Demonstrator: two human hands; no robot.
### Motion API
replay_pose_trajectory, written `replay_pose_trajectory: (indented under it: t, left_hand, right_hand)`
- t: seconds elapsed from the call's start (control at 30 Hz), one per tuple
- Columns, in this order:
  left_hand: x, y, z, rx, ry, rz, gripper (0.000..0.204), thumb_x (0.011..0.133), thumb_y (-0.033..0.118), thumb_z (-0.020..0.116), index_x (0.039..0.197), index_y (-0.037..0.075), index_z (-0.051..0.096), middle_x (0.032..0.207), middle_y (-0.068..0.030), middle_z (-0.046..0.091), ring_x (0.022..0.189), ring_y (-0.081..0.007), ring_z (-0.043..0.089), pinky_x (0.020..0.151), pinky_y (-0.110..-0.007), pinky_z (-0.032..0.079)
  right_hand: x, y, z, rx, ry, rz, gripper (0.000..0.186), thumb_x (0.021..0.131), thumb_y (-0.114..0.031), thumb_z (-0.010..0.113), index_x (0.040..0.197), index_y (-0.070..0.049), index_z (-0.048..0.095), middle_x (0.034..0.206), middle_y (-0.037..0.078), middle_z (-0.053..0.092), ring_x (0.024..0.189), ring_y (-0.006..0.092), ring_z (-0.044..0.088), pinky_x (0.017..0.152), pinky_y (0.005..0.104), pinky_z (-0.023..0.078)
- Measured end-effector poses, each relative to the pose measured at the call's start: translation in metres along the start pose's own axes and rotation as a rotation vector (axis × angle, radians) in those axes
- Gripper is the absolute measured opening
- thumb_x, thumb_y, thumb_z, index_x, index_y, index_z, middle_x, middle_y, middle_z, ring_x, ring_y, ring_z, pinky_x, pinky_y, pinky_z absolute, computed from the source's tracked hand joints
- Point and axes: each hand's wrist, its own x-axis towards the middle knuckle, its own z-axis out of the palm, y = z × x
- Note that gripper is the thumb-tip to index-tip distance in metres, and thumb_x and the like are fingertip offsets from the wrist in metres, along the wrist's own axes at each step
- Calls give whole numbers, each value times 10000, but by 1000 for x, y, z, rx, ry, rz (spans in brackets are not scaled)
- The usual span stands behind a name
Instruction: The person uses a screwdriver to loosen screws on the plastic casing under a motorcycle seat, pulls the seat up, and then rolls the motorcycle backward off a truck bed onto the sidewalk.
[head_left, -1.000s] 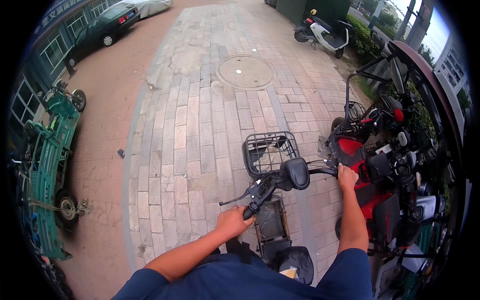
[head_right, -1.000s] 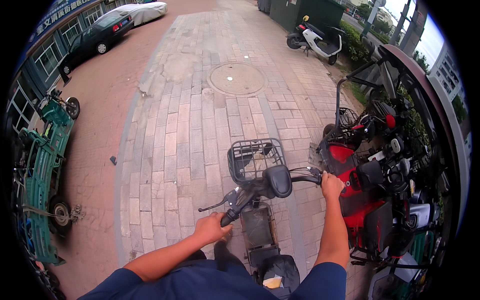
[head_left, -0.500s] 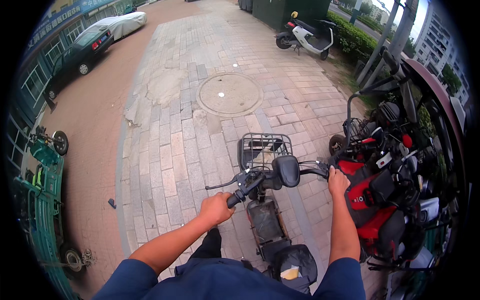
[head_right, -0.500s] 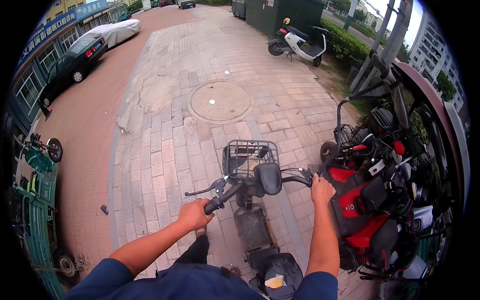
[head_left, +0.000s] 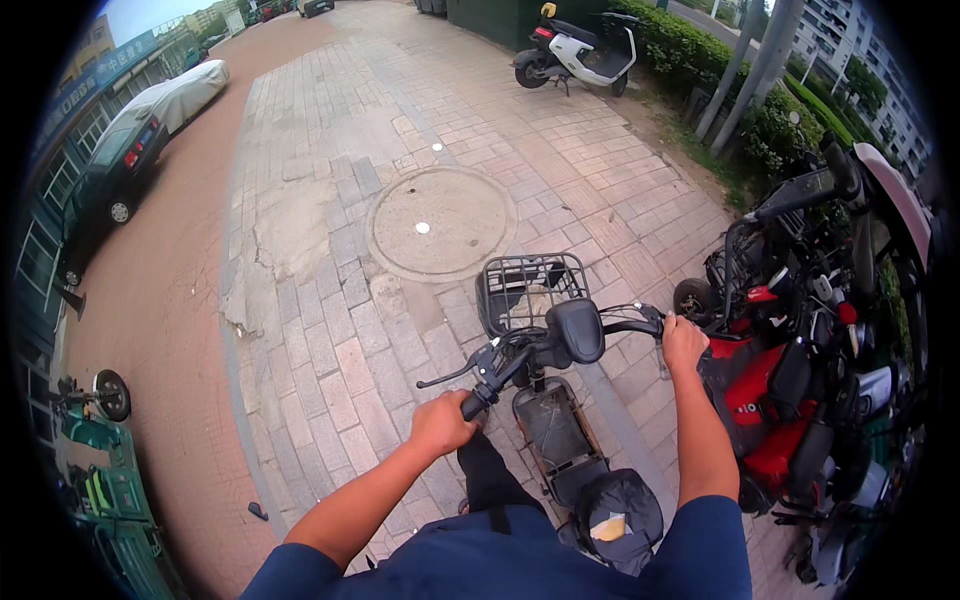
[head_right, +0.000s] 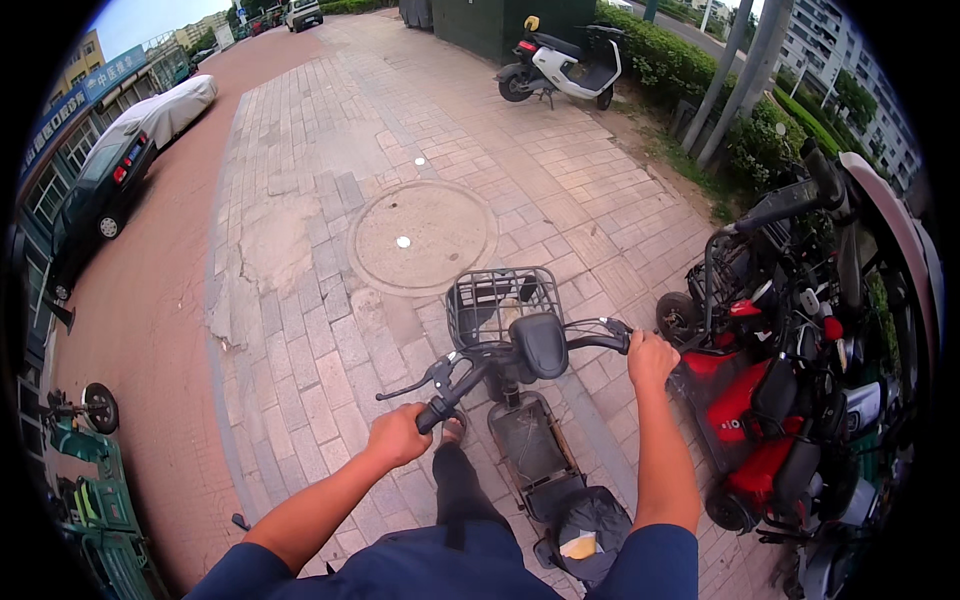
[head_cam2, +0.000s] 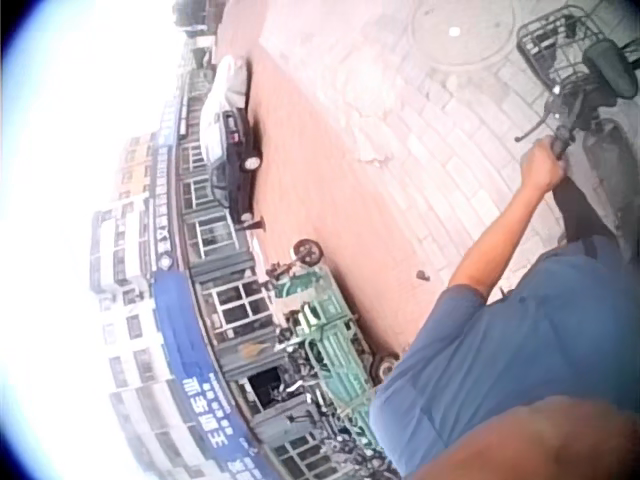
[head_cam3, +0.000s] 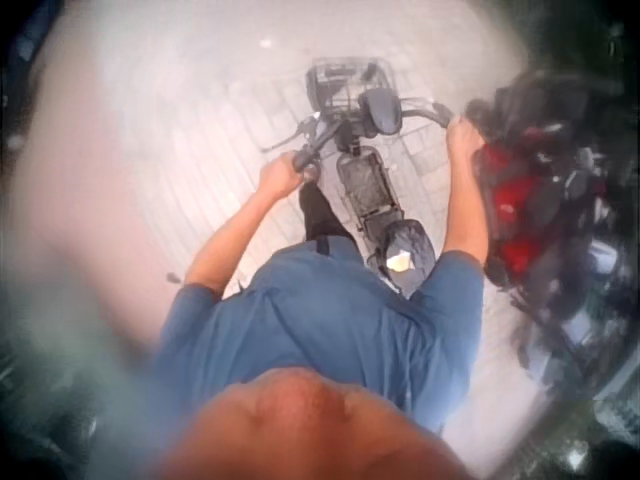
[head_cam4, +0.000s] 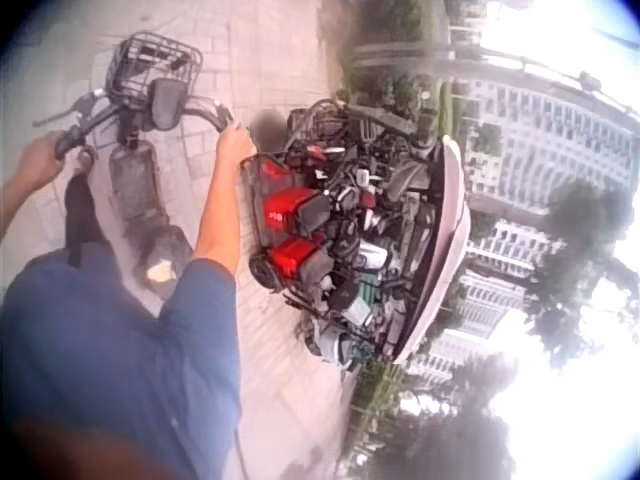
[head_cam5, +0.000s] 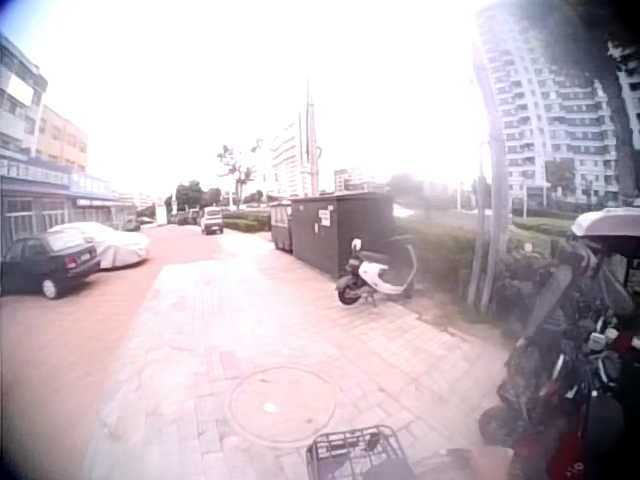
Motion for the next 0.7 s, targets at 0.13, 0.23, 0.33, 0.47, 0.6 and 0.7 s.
replay_pose_trajectory:
  t: [0.13,0.23,0.33,0.47,0.6,0.7]
  left_hand:
    - [99,-8,-45,-86,-103,-74,402,804,241,710,1185,113,713,1087,-209,750,1033,-444,715,904,-526,566]
    - [166,-38,-70,-71,-129,-104,418,792,233,699,1193,111,704,1022,-234,755,1010,-456,717,891,-532,564]
    - [231,-59,-106,-39,-190,-136,398,790,211,694,1170,96,724,1022,-232,759,1027,-435,723,898,-515,569]
    - [335,-89,-158,18,-40,-131,358,798,210,701,1137,96,725,1030,-226,757,1003,-434,727,878,-524,573]
    - [433,-122,-210,72,45,-101,369,817,302,760,1126,104,725,1046,-184,762,990,-418,737,865,-522,580]
    - [507,-149,-254,78,-21,-101,422,796,356,800,1125,105,718,1005,-181,772,988,-415,739,862,-519,580]
  right_hand:
    - [112,-79,46,-4,-21,-51,489,1055,-392,457,934,-63,799,984,176,779,1005,380,714,986,538,440]
    - [175,-143,74,11,61,-144,504,1056,-407,457,910,-59,791,942,194,777,907,421,727,891,558,499]
    - [239,-210,89,9,-7,-145,517,1061,-419,444,935,-60,794,967,194,780,938,422,725,916,563,491]
    - [315,-290,118,-13,-85,-95,522,1062,-423,446,943,-58,799,978,184,783,962,402,721,962,549,456]
    - [380,-366,148,-10,-97,-51,533,1062,-423,440,932,-51,798,975,183,785,970,395,716,977,543,438]
    - [431,-424,171,19,-66,-45,533,1060,-426,443,932,-49,798,976,188,783,959,397,719,959,545,451]
